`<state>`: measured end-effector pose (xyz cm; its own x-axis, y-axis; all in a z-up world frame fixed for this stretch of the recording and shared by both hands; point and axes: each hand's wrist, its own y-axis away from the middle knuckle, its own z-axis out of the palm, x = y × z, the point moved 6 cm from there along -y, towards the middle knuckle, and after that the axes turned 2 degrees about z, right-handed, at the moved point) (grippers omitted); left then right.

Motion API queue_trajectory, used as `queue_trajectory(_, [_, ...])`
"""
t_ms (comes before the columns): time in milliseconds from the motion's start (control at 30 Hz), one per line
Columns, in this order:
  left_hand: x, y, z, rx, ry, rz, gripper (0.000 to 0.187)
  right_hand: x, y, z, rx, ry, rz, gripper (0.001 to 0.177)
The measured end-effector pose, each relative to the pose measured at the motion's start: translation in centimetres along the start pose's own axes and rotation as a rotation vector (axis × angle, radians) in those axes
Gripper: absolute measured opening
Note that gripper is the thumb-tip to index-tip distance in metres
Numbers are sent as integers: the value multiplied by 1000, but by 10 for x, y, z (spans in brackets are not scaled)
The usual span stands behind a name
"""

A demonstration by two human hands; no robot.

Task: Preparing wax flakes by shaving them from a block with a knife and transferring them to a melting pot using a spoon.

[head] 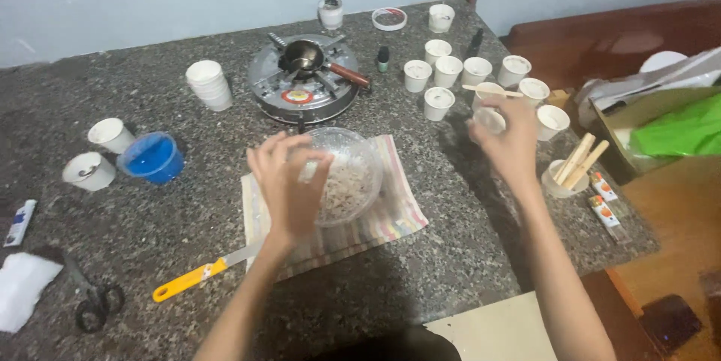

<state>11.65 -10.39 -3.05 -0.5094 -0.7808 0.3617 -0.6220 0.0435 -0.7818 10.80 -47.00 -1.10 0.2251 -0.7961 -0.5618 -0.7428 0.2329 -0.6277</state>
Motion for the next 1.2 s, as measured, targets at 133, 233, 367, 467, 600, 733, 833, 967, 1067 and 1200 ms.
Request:
queue_trajectory(133, [0,1,1,-13,60,-69,18,-61,9,23,-73,-69,-6,31])
queue_trajectory(233, [-5,7,6,-59,-1,-31,18,-104,19,52,-194,-224,-89,27])
queue_trajectory(367, [3,4,-3,-119,23,-18,20,-142,32,91,-336,-338,-121,25])
queue_trajectory(467, [6,6,-11,-144,63,-45,20,-156,36,104,-361,-344,-170,23])
queue_trajectory(600, [-11,20,-5,-73,91,-2,19,-159,42,116,-408,-378,-176,14])
queue_trajectory(733, [-9,17,-14,-36,70,4,21,-167,45,124,-447,-399,-165,16])
queue_trajectory(833, [-4,13,-14,-40,74,28,17,-179,43,123,-447,-421,-156,14])
queue_trajectory(967, [-7,12,-8,-130,53,3,16,-178,42,123,-411,-424,-161,12])
queue_trajectory(1067, [-3,9,-12,-230,18,-30,19,-173,42,120,-393,-443,-123,11])
queue_trajectory(1200, [-19,-12,-46,-92,121,12,45,-166,41,121,-378,-451,-70,11])
